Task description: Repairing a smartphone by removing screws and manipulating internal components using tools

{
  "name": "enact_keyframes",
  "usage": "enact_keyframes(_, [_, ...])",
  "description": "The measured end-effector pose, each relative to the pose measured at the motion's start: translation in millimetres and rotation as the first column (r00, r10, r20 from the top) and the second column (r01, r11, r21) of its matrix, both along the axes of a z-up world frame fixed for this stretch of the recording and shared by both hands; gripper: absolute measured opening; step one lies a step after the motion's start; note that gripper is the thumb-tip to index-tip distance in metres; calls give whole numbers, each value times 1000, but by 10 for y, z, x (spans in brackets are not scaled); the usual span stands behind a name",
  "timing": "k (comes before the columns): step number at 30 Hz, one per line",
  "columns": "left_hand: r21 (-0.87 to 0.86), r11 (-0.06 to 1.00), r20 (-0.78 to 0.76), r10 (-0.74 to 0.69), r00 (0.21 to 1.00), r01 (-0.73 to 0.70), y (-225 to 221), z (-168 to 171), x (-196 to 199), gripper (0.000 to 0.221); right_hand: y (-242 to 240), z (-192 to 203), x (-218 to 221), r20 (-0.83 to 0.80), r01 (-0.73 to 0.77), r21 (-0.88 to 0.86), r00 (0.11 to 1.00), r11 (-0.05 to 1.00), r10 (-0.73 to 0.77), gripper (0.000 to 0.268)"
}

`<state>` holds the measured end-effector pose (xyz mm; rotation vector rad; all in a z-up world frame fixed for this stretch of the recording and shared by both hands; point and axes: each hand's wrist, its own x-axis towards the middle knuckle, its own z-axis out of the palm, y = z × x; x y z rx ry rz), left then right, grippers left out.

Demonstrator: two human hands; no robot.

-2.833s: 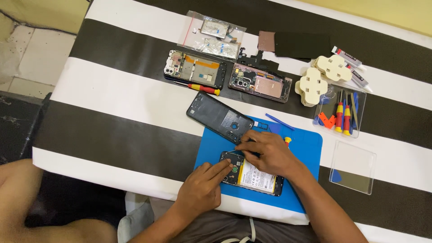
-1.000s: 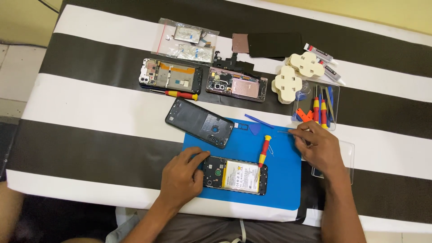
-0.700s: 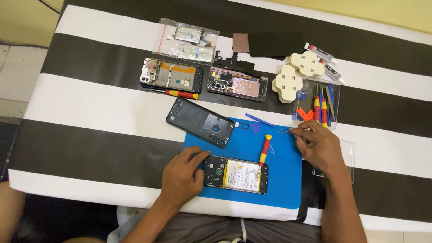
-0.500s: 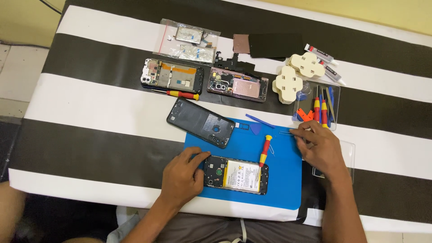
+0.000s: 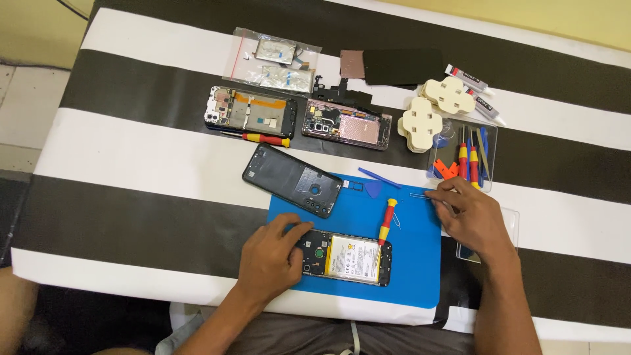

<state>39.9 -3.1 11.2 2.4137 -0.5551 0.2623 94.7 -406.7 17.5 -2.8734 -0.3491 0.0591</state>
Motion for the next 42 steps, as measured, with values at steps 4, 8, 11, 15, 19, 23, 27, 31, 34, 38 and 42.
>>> enact_keyframes(4, [9,999,35,-44,998,44,-204,281,231,43,346,341,-3,25,92,49,995,995,-93,17])
enact_keyframes(8, [22,987,84,-161,983,160,-496,505,544,44,354,364,1,44,71,-3,997,997,-71,13])
enact_keyframes(11, [-22,950,25,-310,951,310,-792,648,772,44,374,359,-20,26,46,16,999,999,-46,11])
enact_keyframes(15, [178,881,-15,-443,896,439,-1317,352,1021,42,305,213,-48,96,22,-12,995,1000,-21,10])
enact_keyframes(19, [220,856,30,-484,874,467,-1519,51,1100,42,273,218,-52,85,21,22,996,1000,-23,10])
enact_keyframes(23, [232,847,-4,-492,871,479,-1521,142,1112,45,272,236,-54,65,18,32,998,999,-20,10])
enact_keyframes(27, [260,833,-34,-498,867,488,-1500,166,1144,42,233,254,-64,108,6,52,994,999,-12,12])
enact_keyframes(31, [277,817,-31,-518,855,505,-1472,229,1153,39,136,251,-81,166,14,113,986,993,-33,13])
enact_keyframes(34, [279,818,-32,-516,856,503,-1481,187,1181,36,64,193,-100,204,60,228,973,972,-108,17])
enact_keyframes(38, [198,864,29,-477,879,462,-1494,74,1218,34,99,164,-82,202,51,415,968,909,-146,19])
enact_keyframes(42, [89,897,46,-439,897,434,-1379,165,1238,31,112,170,-62,201,38,522,965,852,-167,19])
